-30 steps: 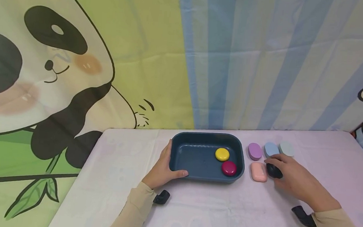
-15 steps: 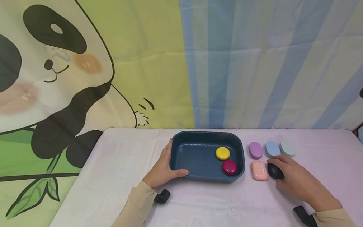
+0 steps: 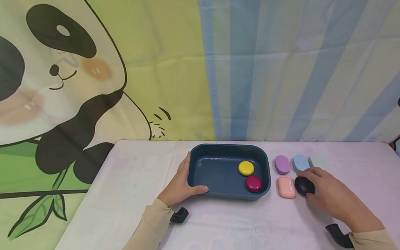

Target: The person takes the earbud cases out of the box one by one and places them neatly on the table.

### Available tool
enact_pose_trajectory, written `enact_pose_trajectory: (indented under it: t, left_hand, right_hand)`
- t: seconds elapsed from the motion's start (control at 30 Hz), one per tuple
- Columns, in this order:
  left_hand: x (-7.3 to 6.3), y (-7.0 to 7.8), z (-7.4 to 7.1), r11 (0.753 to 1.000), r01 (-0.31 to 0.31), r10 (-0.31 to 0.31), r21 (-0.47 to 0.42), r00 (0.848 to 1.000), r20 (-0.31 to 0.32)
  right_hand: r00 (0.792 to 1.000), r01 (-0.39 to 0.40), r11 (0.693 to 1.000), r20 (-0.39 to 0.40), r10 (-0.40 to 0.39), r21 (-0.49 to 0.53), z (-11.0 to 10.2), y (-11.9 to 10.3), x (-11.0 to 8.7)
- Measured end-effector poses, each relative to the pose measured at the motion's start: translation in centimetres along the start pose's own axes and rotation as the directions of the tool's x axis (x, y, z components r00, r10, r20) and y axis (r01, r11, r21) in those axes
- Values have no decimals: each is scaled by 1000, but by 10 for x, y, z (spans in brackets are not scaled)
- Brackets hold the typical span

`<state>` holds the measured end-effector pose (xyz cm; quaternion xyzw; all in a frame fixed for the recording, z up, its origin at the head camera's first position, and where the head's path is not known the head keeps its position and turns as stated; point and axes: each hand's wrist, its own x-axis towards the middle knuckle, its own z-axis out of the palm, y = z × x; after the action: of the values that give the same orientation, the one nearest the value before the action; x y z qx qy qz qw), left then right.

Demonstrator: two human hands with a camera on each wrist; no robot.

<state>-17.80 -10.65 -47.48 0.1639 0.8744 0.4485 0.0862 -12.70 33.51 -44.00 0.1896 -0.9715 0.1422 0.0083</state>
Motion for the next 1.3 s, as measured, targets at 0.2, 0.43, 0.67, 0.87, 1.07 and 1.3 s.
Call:
enact_pose_trajectory:
  t: [0.2, 0.43, 0.67, 0.87, 1.07, 1.3]
  left_hand:
    - [0, 1, 0, 1000, -2, 2, 6, 1000, -1]
    - [0, 1, 0, 1000, 2, -2, 8, 1000, -1]
    - [0, 1, 0, 1000, 0, 0, 7, 1000, 0]
    - [0, 1, 0, 1000, -2, 2, 11, 1000, 0]
    - [0, 0, 0, 1000, 5, -5, 7, 1000, -1]
    - [0, -1, 1, 1000, -3, 3, 13, 1000, 0]
  right_hand:
    - [977, 92, 994, -190, -100, -51, -4, -12, 2]
    - [963, 109, 994, -247, -108, -12, -6, -38, 14]
    - [962, 110, 993, -256, -98, 32, -5, -57, 28]
    - [970, 103, 992, -228, -83, 78, -3, -68, 38]
    - [969, 116, 991, -227, -99, 61, -1, -80, 50]
    - [975, 118, 991, -195, -103, 66, 4, -95, 63]
